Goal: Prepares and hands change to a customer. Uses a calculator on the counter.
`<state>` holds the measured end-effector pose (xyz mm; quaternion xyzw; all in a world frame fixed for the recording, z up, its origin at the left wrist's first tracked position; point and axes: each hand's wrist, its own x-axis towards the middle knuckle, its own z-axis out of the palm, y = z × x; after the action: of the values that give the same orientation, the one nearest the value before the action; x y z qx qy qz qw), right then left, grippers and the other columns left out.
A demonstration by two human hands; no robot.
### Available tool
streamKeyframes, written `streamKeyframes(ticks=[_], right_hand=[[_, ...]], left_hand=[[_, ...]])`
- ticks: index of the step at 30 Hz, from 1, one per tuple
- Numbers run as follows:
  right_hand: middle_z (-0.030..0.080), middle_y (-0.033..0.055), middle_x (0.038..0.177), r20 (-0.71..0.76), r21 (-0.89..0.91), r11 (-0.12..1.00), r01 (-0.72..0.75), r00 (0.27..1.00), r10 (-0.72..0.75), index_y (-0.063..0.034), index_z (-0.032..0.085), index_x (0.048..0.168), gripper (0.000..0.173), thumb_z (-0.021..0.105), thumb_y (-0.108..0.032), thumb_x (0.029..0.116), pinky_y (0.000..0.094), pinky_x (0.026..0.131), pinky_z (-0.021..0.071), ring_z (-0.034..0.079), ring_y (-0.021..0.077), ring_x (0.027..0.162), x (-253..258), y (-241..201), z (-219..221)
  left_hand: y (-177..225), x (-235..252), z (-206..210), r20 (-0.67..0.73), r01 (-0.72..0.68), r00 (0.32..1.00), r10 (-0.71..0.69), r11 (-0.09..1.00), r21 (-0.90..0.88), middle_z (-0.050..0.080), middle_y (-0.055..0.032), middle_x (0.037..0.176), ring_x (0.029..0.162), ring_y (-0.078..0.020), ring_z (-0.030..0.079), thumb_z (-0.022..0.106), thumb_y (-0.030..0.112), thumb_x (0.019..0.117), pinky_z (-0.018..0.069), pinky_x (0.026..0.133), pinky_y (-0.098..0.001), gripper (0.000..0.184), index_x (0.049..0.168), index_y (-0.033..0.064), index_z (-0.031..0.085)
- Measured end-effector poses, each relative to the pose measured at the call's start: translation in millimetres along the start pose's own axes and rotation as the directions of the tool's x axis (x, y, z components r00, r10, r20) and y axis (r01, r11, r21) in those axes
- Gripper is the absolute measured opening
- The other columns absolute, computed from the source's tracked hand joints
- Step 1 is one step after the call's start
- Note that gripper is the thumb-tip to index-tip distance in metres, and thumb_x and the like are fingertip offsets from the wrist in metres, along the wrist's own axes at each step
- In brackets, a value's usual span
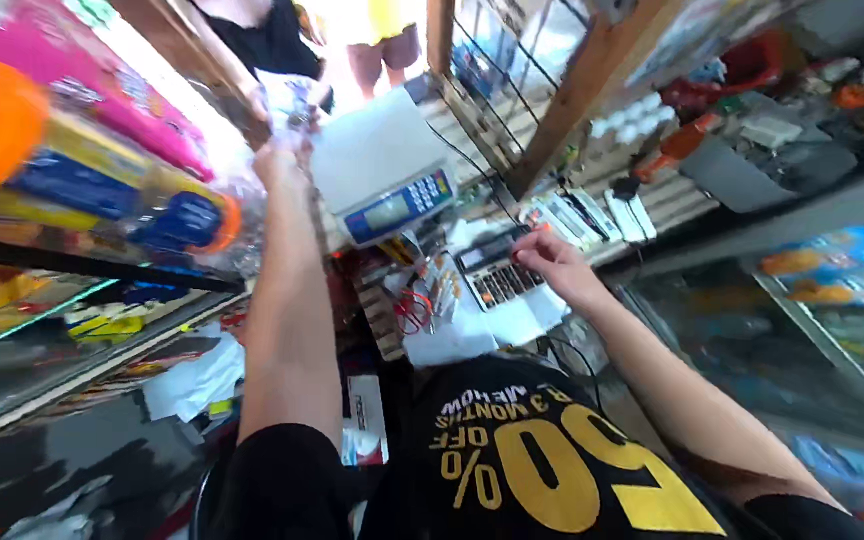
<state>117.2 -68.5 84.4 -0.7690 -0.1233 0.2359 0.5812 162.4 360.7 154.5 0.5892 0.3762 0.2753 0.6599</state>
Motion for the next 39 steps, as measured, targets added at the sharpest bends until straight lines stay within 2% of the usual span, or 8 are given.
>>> streamKeyframes(ticks=[4,10,16,22,29,32,34,39], right_hand=[[0.063,0.0241,0.12,-0.215,-0.132,0.927,-0.352,0.923,0.32,0.0042,0.056,0.129,0.03,0.057,-0.01,0.1031,0.0511,0.092,0.0522,0.064,0.0315,0.103,-21,82,-48],[0.052,0.0313,0.138,-0.183,-0.181,0.847,-0.5,0.863,0.47,0.0052,0.047,0.142,0.055,0.069,-0.019,0.0975,0.0611,0.099,0.048,0.054,0.0459,0.125,0,130,-41],[0.045,0.0354,0.143,-0.225,-0.26,0.831,-0.493,0.867,0.444,0.006,0.048,0.143,0.058,0.069,-0.018,0.0947,0.0619,0.108,0.0394,0.045,0.0496,0.133,15,132,-45],[0.051,0.0309,0.14,-0.111,-0.294,0.844,-0.448,0.893,0.436,0.0027,0.054,0.138,0.048,0.067,-0.02,0.0973,0.0618,0.104,0.0435,0.051,0.0449,0.129,23,153,-57],[0.061,0.0281,0.128,-0.039,-0.221,0.891,-0.396,0.917,0.398,0.0032,0.055,0.137,0.038,0.046,-0.022,0.1091,0.057,0.097,0.0491,0.062,0.0387,0.114,25,144,-76],[0.059,0.0197,0.125,0.086,0.045,0.88,-0.473,0.88,0.468,0.001,0.048,0.142,0.041,0.038,-0.026,0.1123,0.0389,0.088,0.0539,0.064,0.0223,0.099,23,132,-89],[0.057,0.0149,0.126,0.191,0.19,0.833,-0.52,0.852,0.488,-0.0017,0.042,0.146,0.041,0.039,-0.024,0.112,0.0324,0.086,0.0553,0.064,0.0167,0.098,16,131,-94],[0.058,0.0165,0.133,0.443,-0.003,0.901,-0.433,0.808,0.389,0.0036,0.047,0.142,0.039,0.048,-0.014,0.1074,0.0337,0.091,0.0567,0.066,0.0183,0.106,-25,113,-106]], left_hand=[[2,4,12,-0.082,0.013,0.997,-0.008,0.998,0.064,0.062,-0.0105,0.103,0.082,-0.0144,0.063,0.06,-0.001,0.0959,0.0558,0.073,-0.0278,0.035,0.13,-0.0017,0.051],[1,-8,10,-0.04,-0.056,0.998,0.054,0.997,-0.053,0.061,-0.013,0.114,0.092,-0.0136,0.066,0.05,-0.006,0.1005,0.0582,0.079,-0.0235,0.032,0.132,-0.0045,0.049],[-26,-157,-14,0.18,-0.403,0.912,0.37,0.889,0.216,0.062,-0.0129,0.111,0.091,-0.0129,0.065,0.047,0.012,0.1062,0.0564,0.084,-0.0307,0.041,0.139,-0.0109,0.041],[-208,-316,33,0.446,0.037,0.796,-0.408,0.769,0.638,0.051,-0.0275,0.146,0.127,-0.0362,0.06,0.056,0.018,0.1056,0.0513,0.106,-0.0485,0.05,0.149,-0.0038,0.045],[-239,-343,82,0.161,0.33,0.874,-0.458,0.804,0.494,0.039,-0.0365,0.15,0.136,-0.0474,0.046,0.05,0.022,0.1088,0.0414,0.112,-0.0561,0.055,0.154,-0.0047,0.035],[-233,-341,81,0.138,0.508,0.834,-0.534,0.841,0.189,0.057,-0.0208,0.126,0.101,-0.0227,0.061,0.033,0.025,0.1135,0.0519,0.089,-0.0381,0.043,0.142,-0.0041,0.047],[-226,-345,77,0.159,0.587,0.801,-0.578,0.81,-0.014,0.06,-0.0207,0.128,0.098,-0.023,0.067,0.03,0.023,0.1141,0.057,0.087,-0.0377,0.042,0.147,-0.0012,0.041],[-167,-379,49,0.006,0.433,0.9,-0.435,0.897,0.088,0.063,-0.0246,0.126,0.099,-0.0258,0.072,0.031,0.011,0.113,0.0624,0.084,-0.0402,0.038,0.143,-0.0053,0.047]])
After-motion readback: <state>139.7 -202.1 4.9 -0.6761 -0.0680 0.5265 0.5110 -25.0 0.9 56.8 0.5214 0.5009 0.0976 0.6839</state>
